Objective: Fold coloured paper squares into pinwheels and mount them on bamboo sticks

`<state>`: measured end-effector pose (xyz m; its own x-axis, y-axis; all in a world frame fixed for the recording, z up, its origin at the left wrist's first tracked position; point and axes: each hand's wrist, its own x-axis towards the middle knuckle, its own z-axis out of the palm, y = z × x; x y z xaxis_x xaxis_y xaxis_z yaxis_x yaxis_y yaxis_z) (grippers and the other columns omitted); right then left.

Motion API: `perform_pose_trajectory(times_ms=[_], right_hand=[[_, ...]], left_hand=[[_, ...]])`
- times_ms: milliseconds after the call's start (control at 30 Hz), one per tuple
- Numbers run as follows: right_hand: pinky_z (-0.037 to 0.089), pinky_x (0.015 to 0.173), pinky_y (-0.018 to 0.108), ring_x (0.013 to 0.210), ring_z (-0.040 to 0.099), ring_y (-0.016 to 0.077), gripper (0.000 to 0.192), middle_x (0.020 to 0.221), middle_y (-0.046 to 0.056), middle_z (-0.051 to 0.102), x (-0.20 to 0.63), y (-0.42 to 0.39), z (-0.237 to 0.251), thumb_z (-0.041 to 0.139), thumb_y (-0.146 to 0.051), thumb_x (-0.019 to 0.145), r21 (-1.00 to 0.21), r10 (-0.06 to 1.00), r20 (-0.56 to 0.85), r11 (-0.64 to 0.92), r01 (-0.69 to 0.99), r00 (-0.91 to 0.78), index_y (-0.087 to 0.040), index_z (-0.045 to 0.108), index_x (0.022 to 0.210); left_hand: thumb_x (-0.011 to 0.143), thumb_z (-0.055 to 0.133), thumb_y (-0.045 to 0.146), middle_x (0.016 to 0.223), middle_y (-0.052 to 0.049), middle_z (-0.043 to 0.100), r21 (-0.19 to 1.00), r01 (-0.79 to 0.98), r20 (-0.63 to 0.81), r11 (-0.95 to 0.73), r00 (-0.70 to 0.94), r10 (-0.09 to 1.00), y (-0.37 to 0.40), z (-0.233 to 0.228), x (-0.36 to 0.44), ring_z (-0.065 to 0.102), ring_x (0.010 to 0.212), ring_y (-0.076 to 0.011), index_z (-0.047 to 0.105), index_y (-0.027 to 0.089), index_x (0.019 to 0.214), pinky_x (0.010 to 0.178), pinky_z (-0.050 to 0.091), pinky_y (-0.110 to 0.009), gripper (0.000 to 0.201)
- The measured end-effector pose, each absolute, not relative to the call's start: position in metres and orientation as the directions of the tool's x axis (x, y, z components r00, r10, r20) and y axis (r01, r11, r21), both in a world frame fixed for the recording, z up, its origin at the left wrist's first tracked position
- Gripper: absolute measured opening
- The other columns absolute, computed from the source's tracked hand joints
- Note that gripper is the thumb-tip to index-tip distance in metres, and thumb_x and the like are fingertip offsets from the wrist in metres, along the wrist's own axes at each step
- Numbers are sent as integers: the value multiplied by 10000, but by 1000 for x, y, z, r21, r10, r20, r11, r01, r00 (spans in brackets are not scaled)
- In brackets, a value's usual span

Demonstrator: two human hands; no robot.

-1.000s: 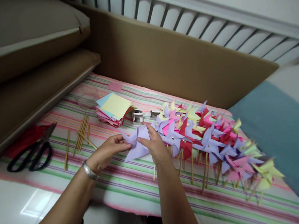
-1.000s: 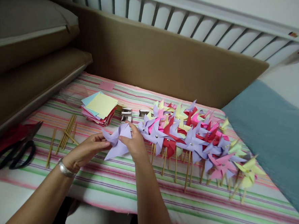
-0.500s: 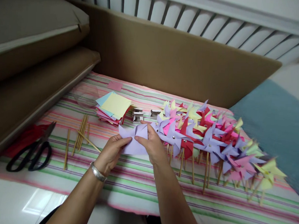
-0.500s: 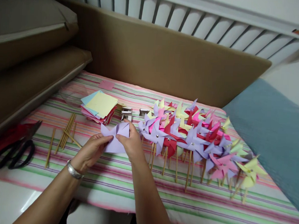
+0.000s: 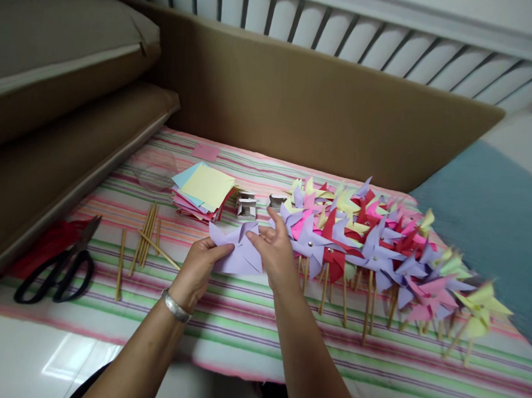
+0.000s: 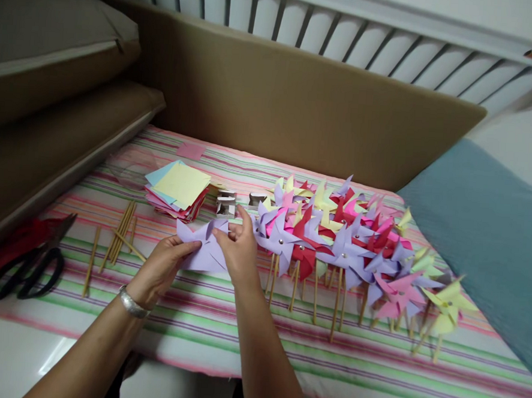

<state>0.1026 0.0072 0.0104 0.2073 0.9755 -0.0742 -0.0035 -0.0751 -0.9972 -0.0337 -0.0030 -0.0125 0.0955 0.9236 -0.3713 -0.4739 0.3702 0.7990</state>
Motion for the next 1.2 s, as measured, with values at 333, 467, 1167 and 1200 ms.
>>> perform_pose_trajectory(times_ms=[333, 467, 1167, 1200], right_hand=[[421, 795, 340, 857, 577, 219, 148, 787, 17, 639, 92, 4, 6, 680, -348, 647, -971, 987, 42, 3, 239, 156, -206, 654, 681], [415, 684, 291, 719, 557, 182, 141, 690, -9, 615, 91, 5, 4, 674, -342, 637, -984, 989, 9, -18, 179, 150, -204, 650, 648], [464, 671, 288, 749, 610, 177, 365, 797, -7, 658, 88, 5, 2, 679, -294, 652, -998, 987, -20, -11, -56, 162, -224, 575, 994], [474, 682, 298, 758, 621, 180, 493, 815, -4, 667, 87, 5, 2, 688, -281, 645, -993, 984, -36, -16, -116, 173, -235, 520, 1106]], left_hand=[[551, 781, 230, 651, -32, 718, 824, -468, -341, 321, 43, 939, -2, -13, -32, 604, 583, -126, 727, 134, 726, 616, 445, -233, 206], [561, 779, 228, 647, -31, 718, 824, -465, -334, 324, 63, 940, -3, -14, -31, 604, 581, -124, 728, 132, 739, 611, 449, -229, 209], [525, 789, 220, 665, -42, 720, 800, -510, -352, 316, 27, 935, -2, -13, -32, 618, 594, -143, 721, 123, 736, 628, 458, -252, 243], [538, 781, 218, 689, -47, 725, 795, -524, -345, 304, 21, 938, -2, -14, -33, 625, 616, -149, 720, 120, 754, 651, 461, -259, 245]])
